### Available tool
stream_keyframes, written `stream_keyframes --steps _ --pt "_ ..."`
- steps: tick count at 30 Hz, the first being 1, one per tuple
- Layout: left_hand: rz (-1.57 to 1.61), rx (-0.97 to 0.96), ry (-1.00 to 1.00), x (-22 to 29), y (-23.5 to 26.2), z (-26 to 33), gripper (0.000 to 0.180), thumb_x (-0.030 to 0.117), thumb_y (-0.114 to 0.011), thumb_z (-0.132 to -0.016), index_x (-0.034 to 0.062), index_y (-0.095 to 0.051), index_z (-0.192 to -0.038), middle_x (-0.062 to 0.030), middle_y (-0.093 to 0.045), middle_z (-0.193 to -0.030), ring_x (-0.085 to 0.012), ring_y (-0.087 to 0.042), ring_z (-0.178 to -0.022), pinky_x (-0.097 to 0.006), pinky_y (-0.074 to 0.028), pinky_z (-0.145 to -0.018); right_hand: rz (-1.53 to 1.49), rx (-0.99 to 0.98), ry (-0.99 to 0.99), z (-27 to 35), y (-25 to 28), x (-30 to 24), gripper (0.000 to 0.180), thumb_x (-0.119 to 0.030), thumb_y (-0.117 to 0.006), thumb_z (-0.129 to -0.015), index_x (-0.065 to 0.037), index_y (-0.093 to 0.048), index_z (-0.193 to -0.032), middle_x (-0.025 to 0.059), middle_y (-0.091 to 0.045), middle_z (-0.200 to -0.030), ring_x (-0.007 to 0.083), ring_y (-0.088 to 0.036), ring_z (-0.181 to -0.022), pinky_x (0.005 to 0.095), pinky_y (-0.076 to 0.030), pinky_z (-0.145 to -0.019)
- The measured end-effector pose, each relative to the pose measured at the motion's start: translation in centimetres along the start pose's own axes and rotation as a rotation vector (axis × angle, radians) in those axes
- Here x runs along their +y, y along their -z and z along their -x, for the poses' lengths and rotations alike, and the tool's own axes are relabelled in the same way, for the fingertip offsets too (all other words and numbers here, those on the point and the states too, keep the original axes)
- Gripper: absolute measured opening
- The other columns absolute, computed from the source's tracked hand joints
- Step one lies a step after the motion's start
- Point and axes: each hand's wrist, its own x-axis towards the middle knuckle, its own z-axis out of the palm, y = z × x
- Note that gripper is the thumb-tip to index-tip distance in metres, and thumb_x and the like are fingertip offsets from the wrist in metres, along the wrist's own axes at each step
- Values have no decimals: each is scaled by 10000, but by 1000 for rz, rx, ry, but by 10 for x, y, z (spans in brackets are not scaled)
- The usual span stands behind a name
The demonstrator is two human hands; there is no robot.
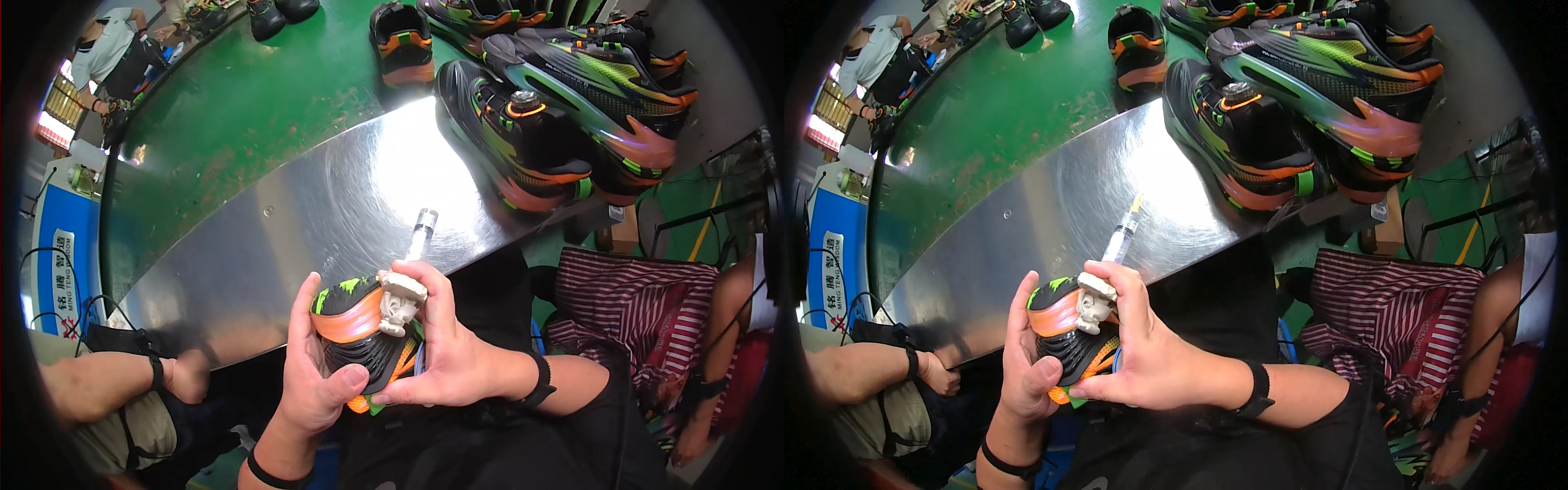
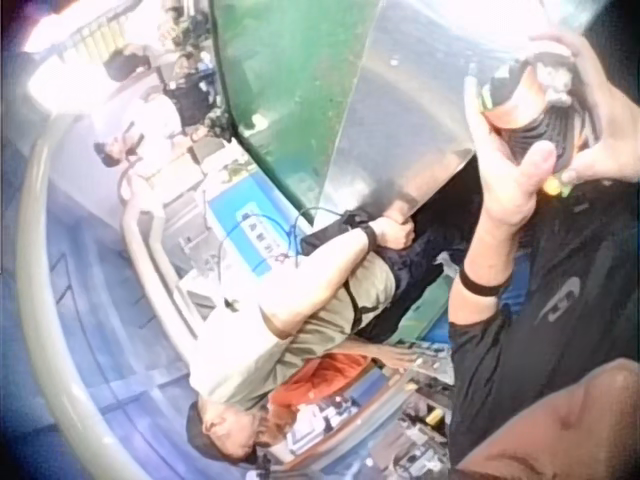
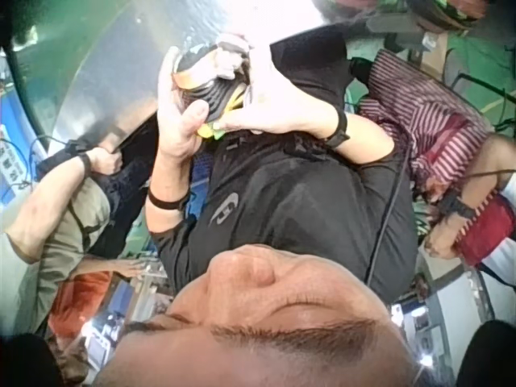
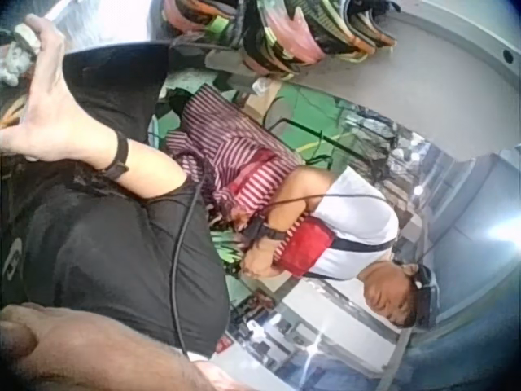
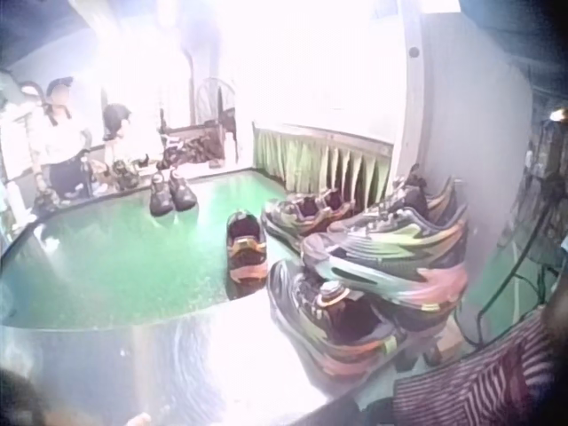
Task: Applying glue or solvent to the seams of sneakers using a syringe on a production line.
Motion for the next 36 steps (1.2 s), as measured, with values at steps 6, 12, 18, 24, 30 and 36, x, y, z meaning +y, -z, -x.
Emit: stream_keyframes --steps 6,12,18,24,30,36 --pt "-70 6 -51 -2 0 1 1146 158 -844 -709 5 -42 -1513 -199 -405 -1397 -274 -457 -1290 -412 -359 -1101 100 11 119 -4 9 4 1098 -142 -876 -643 10 -139 -1443 207 -293 -1361 358 -384 -1292 388 -344 -1075" --pt "-86 22 -80 -5 -3 1 1115 95 -824 -697 -5 -64 -1506 -194 -419 -1383 -270 -466 -1281 -411 -369 -1095 -4 11 115 -4 11 9 1115 -167 -902 -615 -7 -167 -1438 202 -323 -1339 344 -406 -1278 387 -356 -1068" --pt "-72 42 -111 -9 -5 0 1123 89 -824 -674 -23 -68 -1497 -181 -425 -1347 -270 -479 -1259 -407 -387 -1082 -30 -28 140 2 36 7 1136 -281 -901 -658 -23 -156 -1476 164 -317 -1402 269 -381 -1309 363 -338 -1079" --pt "-124 42 -157 -15 -1 2 1134 87 -831 -677 -16 -57 -1499 -189 -418 -1344 -275 -486 -1251 -407 -391 -1080 -278 -18 -74 25 75 5 733 -103 -789 -796 -31 -390 -1407 45 -529 -1210 125 -527 -1114 297 -423 -971" --pt "-91 11 -196 -19 -1 -1 1140 100 -844 -697 -10 -40 -1498 -193 -419 -1334 -274 -492 -1242 -401 -404 -1066 -316 102 -213 41 87 10 668 -114 -779 -796 -43 -424 -1358 60 -560 -1141 150 -582 -1023 307 -466 -900" --pt "-68 -6 -226 -22 -2 -1 1153 101 -847 -704 -3 -11 -1490 -194 -433 -1322 -276 -520 -1208 -401 -421 -1046 -343 150 -171 61 83 -15 771 -314 -861 -691 -24 -456 -1278 123 -622 -1003 190 -644 -879 276 -503 -720"
